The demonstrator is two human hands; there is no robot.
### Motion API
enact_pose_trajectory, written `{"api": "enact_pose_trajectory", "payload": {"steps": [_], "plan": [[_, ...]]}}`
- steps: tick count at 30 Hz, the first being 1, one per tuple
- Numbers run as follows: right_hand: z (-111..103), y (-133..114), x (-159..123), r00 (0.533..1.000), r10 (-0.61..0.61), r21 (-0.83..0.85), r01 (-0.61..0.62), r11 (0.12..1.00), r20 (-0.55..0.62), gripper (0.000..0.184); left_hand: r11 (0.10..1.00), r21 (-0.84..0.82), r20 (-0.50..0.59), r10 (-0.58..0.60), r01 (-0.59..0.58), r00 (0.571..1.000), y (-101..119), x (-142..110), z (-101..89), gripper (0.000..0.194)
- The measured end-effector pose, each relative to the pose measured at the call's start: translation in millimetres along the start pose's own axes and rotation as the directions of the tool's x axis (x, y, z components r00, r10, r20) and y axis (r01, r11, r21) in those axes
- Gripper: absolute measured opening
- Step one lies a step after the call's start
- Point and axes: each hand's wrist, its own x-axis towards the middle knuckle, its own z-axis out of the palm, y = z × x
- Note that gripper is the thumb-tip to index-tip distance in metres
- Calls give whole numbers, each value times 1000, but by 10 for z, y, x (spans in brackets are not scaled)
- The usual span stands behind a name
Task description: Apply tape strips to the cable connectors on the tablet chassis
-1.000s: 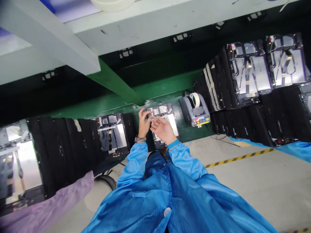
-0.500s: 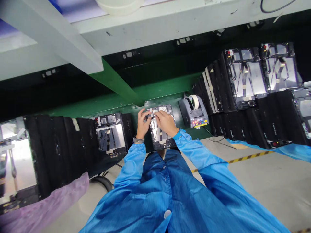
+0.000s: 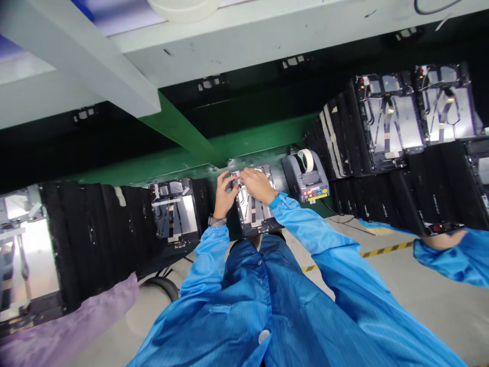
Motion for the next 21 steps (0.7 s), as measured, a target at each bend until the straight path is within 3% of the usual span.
{"api": "enact_pose_trajectory", "payload": {"steps": [7, 16, 21], "plan": [[37, -25, -70, 993, -74, -75, 67, 995, -91, 29, 998, 68, -10, -7, 7, 1000, -26, 11, 23, 25], [82, 14, -280, 984, -177, -200, 171, 965, -13, 42, 1000, 24, 30, -19, 19, 999, -47, 16, -9, 21], [66, 22, -320, 989, -143, -125, 136, 983, -47, 43, 998, 37, 52, -45, 43, 998, -28, 30, -23, 22]]}}
